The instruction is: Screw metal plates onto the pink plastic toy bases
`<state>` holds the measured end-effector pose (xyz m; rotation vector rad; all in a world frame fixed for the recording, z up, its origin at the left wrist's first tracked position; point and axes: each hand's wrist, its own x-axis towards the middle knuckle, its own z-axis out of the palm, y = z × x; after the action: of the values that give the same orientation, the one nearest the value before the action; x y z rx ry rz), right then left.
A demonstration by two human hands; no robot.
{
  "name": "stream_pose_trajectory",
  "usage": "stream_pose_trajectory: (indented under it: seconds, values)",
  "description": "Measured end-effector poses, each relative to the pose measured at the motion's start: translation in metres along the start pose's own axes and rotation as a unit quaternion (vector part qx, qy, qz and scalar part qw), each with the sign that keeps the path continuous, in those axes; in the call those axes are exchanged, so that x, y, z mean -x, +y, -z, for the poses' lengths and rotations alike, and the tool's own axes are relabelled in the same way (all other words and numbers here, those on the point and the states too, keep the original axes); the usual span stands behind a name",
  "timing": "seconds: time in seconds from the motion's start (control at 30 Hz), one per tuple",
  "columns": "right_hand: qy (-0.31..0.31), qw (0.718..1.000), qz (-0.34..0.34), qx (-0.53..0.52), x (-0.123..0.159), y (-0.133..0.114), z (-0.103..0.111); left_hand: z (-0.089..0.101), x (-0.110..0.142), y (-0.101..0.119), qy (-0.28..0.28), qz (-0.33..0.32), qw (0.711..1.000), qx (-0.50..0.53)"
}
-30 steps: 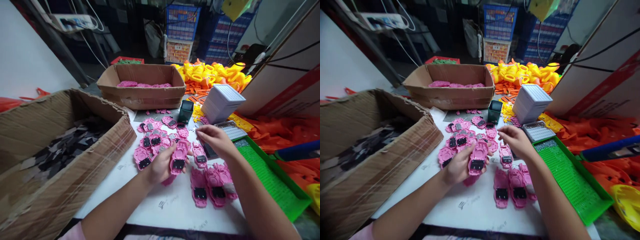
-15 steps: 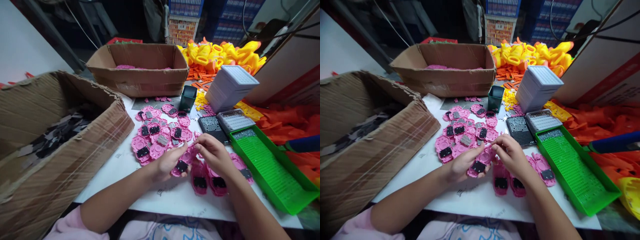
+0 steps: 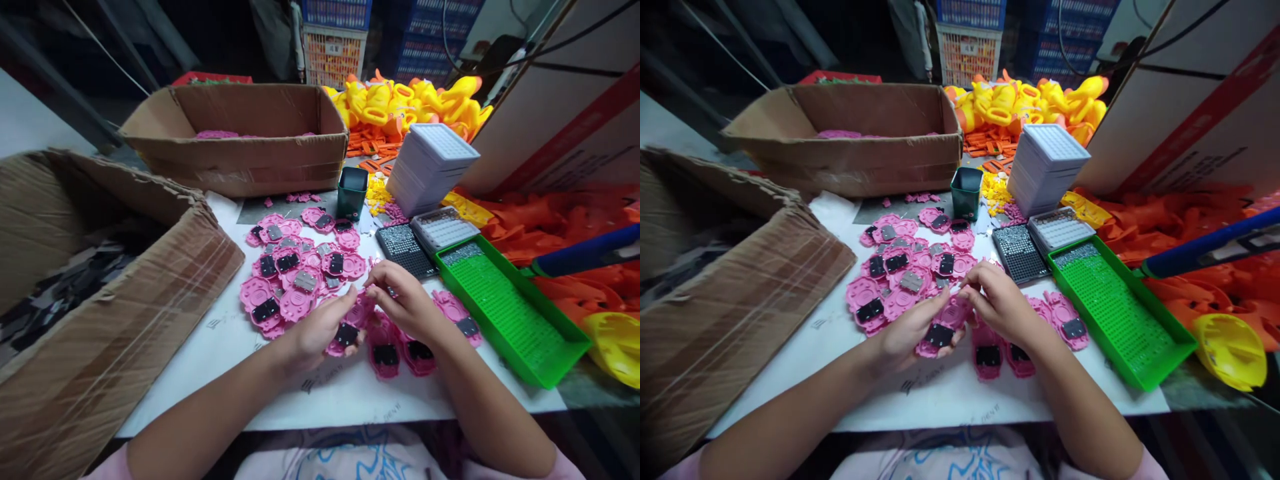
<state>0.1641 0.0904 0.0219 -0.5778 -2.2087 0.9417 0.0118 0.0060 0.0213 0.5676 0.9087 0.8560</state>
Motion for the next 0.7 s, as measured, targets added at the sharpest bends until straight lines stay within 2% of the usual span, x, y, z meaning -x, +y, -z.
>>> stream_pose_trajectory:
  seconds: [0.33,0.7]
  values:
    - [0.017,1.0,0.023,-0.005,-0.002,0.001,-0.002,0.0,0.002,0.002,0.003,0.008,1.0,-0.017]
    - [-0.047,0.995,0.085,0.024,-0.003,0.005,0.008,-0.001,0.005,0.004,0.027,0.007,0.994,-0.103]
